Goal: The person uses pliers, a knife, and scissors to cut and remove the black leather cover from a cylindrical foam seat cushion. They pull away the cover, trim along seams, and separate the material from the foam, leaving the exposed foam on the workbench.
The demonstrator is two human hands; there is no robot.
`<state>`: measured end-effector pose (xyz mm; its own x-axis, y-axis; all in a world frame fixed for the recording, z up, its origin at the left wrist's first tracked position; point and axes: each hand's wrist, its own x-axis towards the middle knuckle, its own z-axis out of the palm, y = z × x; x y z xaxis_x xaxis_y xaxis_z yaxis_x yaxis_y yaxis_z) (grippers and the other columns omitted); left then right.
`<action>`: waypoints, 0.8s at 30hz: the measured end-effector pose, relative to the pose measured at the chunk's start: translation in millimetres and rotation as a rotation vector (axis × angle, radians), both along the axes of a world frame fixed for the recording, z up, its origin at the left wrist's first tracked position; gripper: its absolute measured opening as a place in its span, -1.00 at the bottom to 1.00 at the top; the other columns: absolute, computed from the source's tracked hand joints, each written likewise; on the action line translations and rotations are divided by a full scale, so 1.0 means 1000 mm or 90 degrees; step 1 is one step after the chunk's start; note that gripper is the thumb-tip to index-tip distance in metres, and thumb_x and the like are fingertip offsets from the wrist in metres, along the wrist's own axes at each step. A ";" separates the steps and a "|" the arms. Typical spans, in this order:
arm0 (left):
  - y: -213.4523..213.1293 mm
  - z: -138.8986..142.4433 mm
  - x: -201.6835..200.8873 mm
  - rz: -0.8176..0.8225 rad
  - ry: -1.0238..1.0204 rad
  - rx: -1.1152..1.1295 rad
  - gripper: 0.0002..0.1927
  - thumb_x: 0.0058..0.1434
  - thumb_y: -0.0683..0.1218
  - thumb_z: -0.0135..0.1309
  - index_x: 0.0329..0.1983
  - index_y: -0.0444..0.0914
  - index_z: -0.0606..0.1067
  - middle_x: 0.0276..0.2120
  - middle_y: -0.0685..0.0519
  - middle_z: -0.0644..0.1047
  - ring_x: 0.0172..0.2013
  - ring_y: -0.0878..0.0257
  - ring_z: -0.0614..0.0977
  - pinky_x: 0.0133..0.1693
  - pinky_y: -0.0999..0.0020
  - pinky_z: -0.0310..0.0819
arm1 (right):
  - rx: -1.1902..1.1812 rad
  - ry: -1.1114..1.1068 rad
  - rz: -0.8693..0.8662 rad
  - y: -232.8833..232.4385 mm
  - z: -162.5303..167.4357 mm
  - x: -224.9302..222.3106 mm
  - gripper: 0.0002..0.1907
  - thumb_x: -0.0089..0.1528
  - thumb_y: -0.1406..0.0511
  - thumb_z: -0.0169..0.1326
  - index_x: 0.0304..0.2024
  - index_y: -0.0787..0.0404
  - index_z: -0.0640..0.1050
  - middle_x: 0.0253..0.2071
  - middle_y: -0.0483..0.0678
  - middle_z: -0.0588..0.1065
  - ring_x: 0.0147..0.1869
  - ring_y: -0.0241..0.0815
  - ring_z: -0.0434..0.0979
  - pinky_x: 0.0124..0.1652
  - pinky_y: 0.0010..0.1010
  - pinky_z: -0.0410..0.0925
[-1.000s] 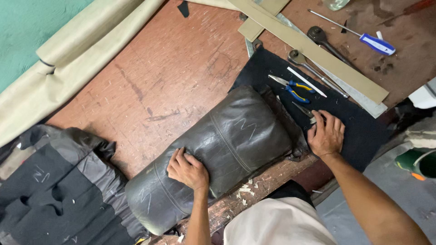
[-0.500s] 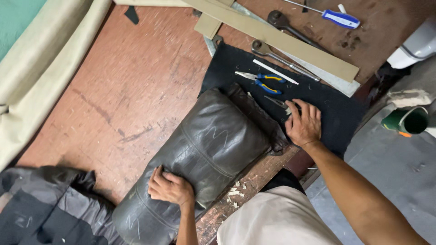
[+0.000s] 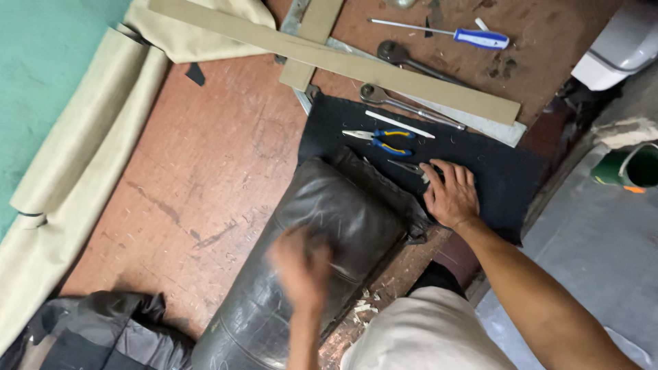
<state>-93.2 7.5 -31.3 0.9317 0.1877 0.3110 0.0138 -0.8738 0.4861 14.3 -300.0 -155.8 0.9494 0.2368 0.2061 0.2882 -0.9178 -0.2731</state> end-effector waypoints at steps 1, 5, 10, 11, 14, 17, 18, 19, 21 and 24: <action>-0.018 0.006 0.016 -0.109 0.037 -0.032 -0.56 0.05 -0.13 0.26 0.05 -0.22 0.53 0.12 -0.11 0.51 0.19 -0.10 0.47 0.23 -0.01 0.27 | -0.009 0.004 0.001 0.001 0.001 0.000 -0.43 0.18 0.29 0.09 0.28 0.03 0.46 0.26 -0.04 0.37 0.26 0.05 0.35 0.26 -0.04 0.20; -0.089 0.018 0.084 -0.405 0.170 0.247 -0.29 -0.21 0.17 0.35 0.03 -0.19 0.53 0.04 -0.11 0.52 0.17 -0.08 0.41 0.21 -0.24 0.08 | 0.022 0.002 0.000 0.005 0.010 0.000 -0.39 0.14 0.28 0.11 0.28 0.01 0.45 0.25 -0.05 0.35 0.28 0.05 0.33 0.26 -0.03 0.19; -0.073 0.054 0.100 -0.562 0.300 0.339 -0.52 -0.03 0.14 0.34 -0.07 -0.13 0.60 -0.13 0.04 0.56 0.10 0.10 0.47 0.23 -0.10 0.15 | 0.022 0.018 -0.004 0.008 0.014 0.003 -0.38 0.12 0.27 0.13 0.27 0.01 0.44 0.24 -0.06 0.35 0.31 0.02 0.32 0.27 -0.05 0.20; -0.060 0.065 0.098 -0.569 0.270 0.285 -0.58 -0.05 0.09 0.33 -0.12 -0.12 0.61 -0.18 0.06 0.55 0.07 0.11 0.48 0.26 -0.08 0.15 | 0.029 0.023 -0.007 0.007 0.012 0.004 -0.37 0.10 0.26 0.14 0.27 0.01 0.44 0.23 -0.06 0.35 0.31 0.02 0.32 0.26 -0.05 0.19; -0.027 0.105 0.078 -0.547 0.189 0.153 -0.65 -0.09 0.00 0.32 -0.21 -0.17 0.62 -0.24 0.07 0.54 -0.01 0.09 0.50 0.26 -0.10 0.15 | 0.031 0.050 -0.001 0.003 0.006 0.004 -0.34 0.08 0.26 0.14 0.28 0.00 0.42 0.24 -0.07 0.35 0.34 -0.02 0.31 0.30 -0.06 0.19; -0.010 0.143 0.054 -0.472 0.117 0.158 -0.64 -0.09 -0.06 0.26 -0.16 -0.18 0.63 -0.24 0.06 0.53 -0.05 0.10 0.52 0.18 -0.07 0.23 | 0.027 0.087 -0.004 0.000 0.000 0.003 -0.32 0.09 0.24 0.15 0.30 0.01 0.41 0.27 -0.03 0.34 0.36 0.02 0.28 0.28 -0.05 0.19; -0.004 0.153 0.048 -0.468 0.081 0.165 -0.65 -0.06 -0.07 0.24 -0.15 -0.19 0.62 -0.23 0.05 0.54 -0.06 0.11 0.54 0.17 -0.06 0.26 | 0.025 0.088 -0.009 0.001 -0.001 0.004 -0.33 0.10 0.23 0.14 0.31 -0.01 0.41 0.27 -0.04 0.34 0.37 0.02 0.28 0.28 -0.04 0.18; 0.002 0.161 0.041 -0.465 0.044 0.172 -0.65 -0.04 -0.08 0.22 -0.14 -0.19 0.62 -0.22 0.05 0.54 -0.06 0.11 0.55 0.15 -0.05 0.29 | 0.022 0.089 -0.016 0.002 -0.003 0.003 -0.33 0.11 0.23 0.14 0.31 -0.03 0.41 0.28 -0.05 0.34 0.38 0.01 0.28 0.29 -0.02 0.18; 0.014 0.172 0.026 -0.446 -0.014 0.202 -0.69 0.03 -0.07 0.20 -0.12 -0.17 0.62 -0.22 0.07 0.56 -0.10 0.15 0.58 0.12 0.03 0.33 | -0.007 0.111 -0.024 0.004 -0.004 0.004 -0.32 0.11 0.20 0.14 0.32 -0.05 0.40 0.29 -0.05 0.33 0.39 0.02 0.27 0.29 0.00 0.18; 0.030 0.177 -0.005 -0.361 -0.071 0.280 -0.78 0.12 -0.03 0.16 -0.15 -0.04 0.62 -0.27 0.20 0.58 -0.19 0.29 0.63 0.10 0.17 0.38 | -0.035 0.121 -0.032 0.009 -0.006 0.003 -0.32 0.16 0.18 0.12 0.36 -0.08 0.36 0.34 -0.07 0.30 0.42 0.01 0.27 0.35 0.01 0.17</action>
